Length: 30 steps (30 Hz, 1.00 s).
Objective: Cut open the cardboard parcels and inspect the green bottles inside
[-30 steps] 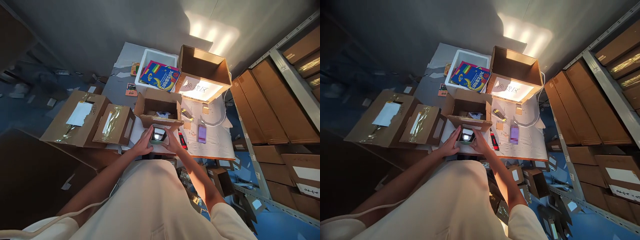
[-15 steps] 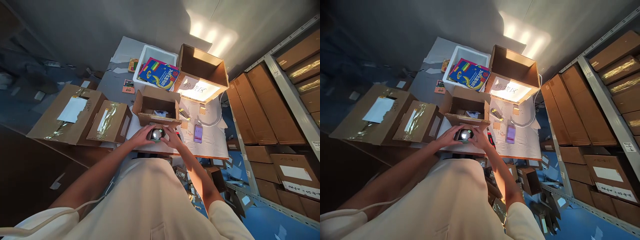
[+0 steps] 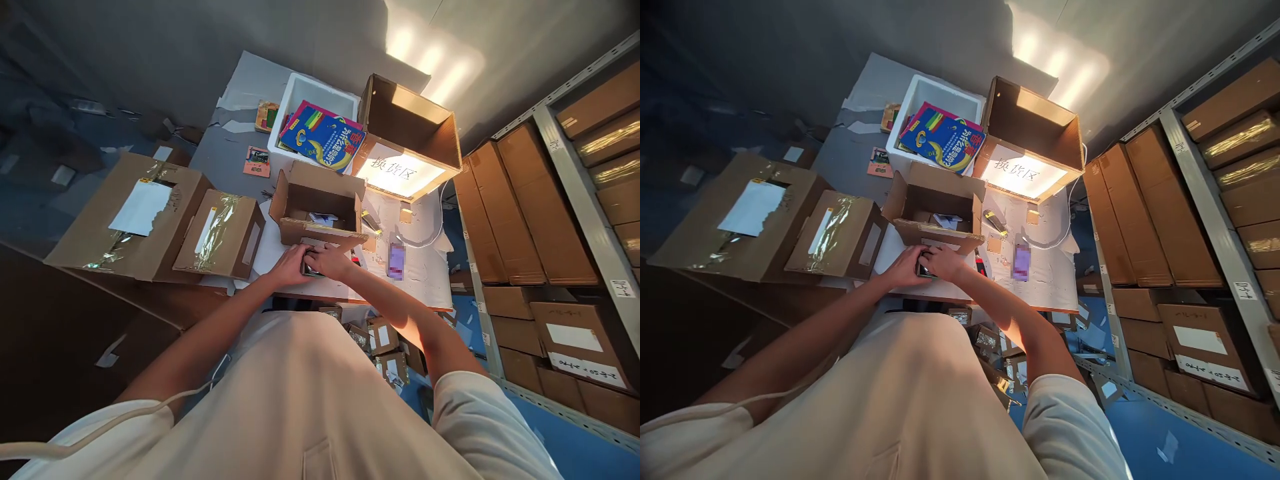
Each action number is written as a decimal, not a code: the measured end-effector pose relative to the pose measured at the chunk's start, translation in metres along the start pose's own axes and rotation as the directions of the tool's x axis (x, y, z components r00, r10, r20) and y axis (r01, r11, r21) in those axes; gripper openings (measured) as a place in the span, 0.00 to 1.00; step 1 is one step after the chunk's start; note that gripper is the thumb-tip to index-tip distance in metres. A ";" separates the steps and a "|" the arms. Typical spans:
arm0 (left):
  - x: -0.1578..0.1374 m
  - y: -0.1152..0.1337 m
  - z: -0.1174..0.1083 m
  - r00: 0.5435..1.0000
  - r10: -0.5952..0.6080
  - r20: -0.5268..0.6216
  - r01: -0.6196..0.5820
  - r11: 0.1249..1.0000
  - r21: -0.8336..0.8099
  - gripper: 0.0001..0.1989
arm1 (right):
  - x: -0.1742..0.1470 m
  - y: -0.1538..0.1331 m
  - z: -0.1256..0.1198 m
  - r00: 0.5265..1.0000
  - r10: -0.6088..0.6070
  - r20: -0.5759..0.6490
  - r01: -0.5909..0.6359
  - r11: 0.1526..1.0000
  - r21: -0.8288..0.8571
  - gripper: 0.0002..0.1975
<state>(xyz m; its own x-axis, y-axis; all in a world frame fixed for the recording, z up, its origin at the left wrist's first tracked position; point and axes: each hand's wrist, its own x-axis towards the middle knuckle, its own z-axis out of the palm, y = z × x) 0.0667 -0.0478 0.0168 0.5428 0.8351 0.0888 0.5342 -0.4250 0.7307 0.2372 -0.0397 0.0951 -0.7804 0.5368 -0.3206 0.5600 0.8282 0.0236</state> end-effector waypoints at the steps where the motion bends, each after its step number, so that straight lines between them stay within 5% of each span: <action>1: 0.000 0.002 0.000 1.000 -0.013 0.008 0.012 1.000 0.017 0.40 | 0.001 0.001 -0.002 0.999 -0.033 0.012 0.033 0.999 -0.014 0.12; 9: 0.006 0.017 0.000 1.000 0.000 0.020 -0.001 0.998 0.069 0.32 | -0.027 0.014 -0.039 0.989 -0.149 -0.020 0.150 0.988 0.022 0.09; 15: 0.010 0.008 0.014 0.991 0.116 0.067 -0.112 0.992 -0.056 0.34 | -0.033 0.014 -0.030 0.993 -0.116 0.007 0.115 0.992 0.059 0.14; 18: 0.002 -0.002 0.019 0.990 0.057 0.130 -0.041 0.992 -0.123 0.32 | -0.037 0.017 -0.033 0.998 -0.068 0.002 0.067 0.992 0.103 0.13; 21: -0.007 -0.010 0.021 0.993 -0.049 0.109 0.067 0.984 -0.163 0.35 | -0.046 0.025 -0.053 0.990 -0.044 -0.135 0.069 0.979 0.190 0.11; 26: -0.009 -0.013 0.021 0.993 -0.106 0.056 0.115 0.970 -0.216 0.39 | -0.066 0.045 -0.108 0.890 0.088 -0.448 0.125 0.897 0.424 0.12; 30: -0.014 0.000 0.008 0.989 -0.148 -0.010 0.143 0.970 -0.195 0.56 | -0.083 0.068 -0.142 0.761 0.330 -0.559 0.110 0.783 0.612 0.11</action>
<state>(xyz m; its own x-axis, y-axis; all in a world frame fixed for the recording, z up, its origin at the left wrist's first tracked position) 0.0642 -0.0621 0.0105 0.4513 0.8923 -0.0131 0.4696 -0.2249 0.8538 0.3004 -0.0045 0.2573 -0.5643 0.7718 0.2929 0.5228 0.6087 -0.5968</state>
